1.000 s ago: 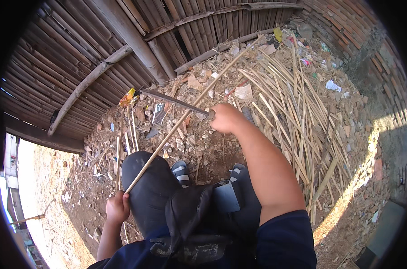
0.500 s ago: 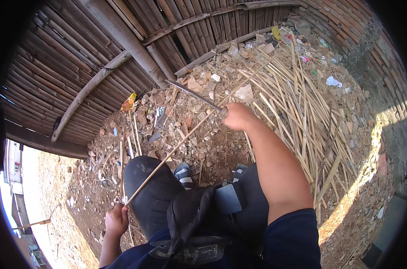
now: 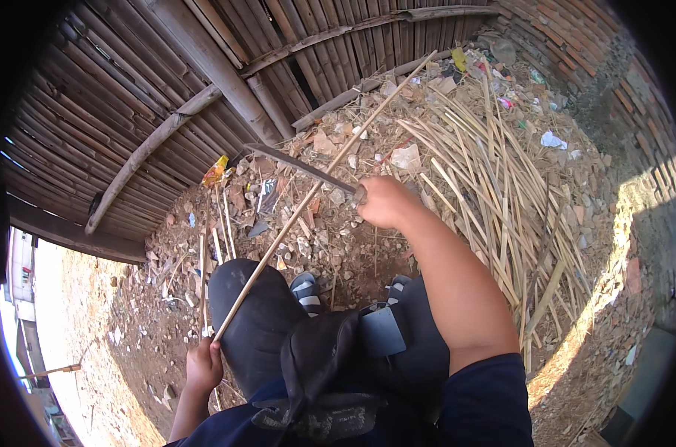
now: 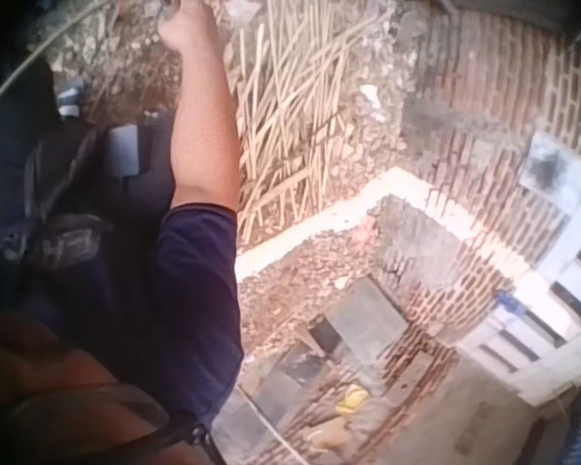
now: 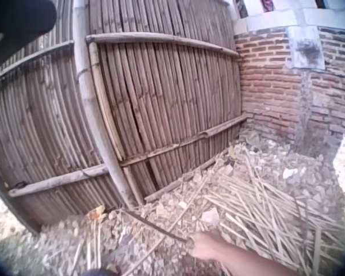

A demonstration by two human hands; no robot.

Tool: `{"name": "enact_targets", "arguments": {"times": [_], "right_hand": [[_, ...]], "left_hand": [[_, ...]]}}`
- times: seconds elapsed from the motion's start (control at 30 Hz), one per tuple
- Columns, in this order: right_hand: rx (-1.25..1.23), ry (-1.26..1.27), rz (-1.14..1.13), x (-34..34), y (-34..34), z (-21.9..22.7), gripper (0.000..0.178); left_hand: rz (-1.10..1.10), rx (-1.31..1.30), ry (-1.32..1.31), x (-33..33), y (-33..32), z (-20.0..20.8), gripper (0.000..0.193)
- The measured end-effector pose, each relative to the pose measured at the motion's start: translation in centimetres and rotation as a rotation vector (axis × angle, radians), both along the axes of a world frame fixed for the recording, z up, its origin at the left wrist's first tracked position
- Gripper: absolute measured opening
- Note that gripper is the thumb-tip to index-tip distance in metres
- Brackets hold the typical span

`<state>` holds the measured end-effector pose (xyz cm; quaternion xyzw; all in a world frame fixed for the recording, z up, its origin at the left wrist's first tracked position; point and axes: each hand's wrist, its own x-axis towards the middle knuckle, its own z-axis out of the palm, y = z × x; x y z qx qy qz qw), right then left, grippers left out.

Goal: The person uses a blade to shave and smooth several long bamboo strips by hand while sitting on the ground outdoors.

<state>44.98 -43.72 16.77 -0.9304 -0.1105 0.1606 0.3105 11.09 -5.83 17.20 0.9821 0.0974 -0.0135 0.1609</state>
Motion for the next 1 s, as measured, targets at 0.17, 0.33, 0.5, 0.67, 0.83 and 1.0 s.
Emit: {"name": "enact_targets", "arguments": {"times": [0.17, 0.33, 0.5, 0.67, 0.83, 1.0], "right_hand": [[-0.188, 0.003, 0.276, -1.3, 2.3, 0.1, 0.034], [-0.032, 0.101, -0.084, 1.9, -0.8, -1.3, 0.039], [-0.159, -0.029, 0.027, -1.0, 1.0, 0.5, 0.037], [-0.147, 0.191, 0.349, 0.2, 0.8, 2.9, 0.041], [-0.165, 0.037, 0.19, 0.6, 1.2, -1.4, 0.043], [-0.321, 0.0, 0.366, -1.7, 3.0, 1.6, 0.034]], "left_hand": [[-0.004, 0.094, 0.02, 0.4, 0.4, -0.1, 0.024], [-0.048, 0.112, -0.008, 0.9, 1.1, -0.1, 0.028], [-0.053, 0.075, -0.031, 0.8, 0.4, 0.3, 0.029], [-0.04, 0.127, 0.017, 0.3, 1.5, -1.0, 0.027], [-0.066, 0.146, 0.026, 2.6, 0.5, 0.7, 0.03], [-0.068, 0.092, 0.056, 2.1, 1.0, 1.0, 0.029]]}}
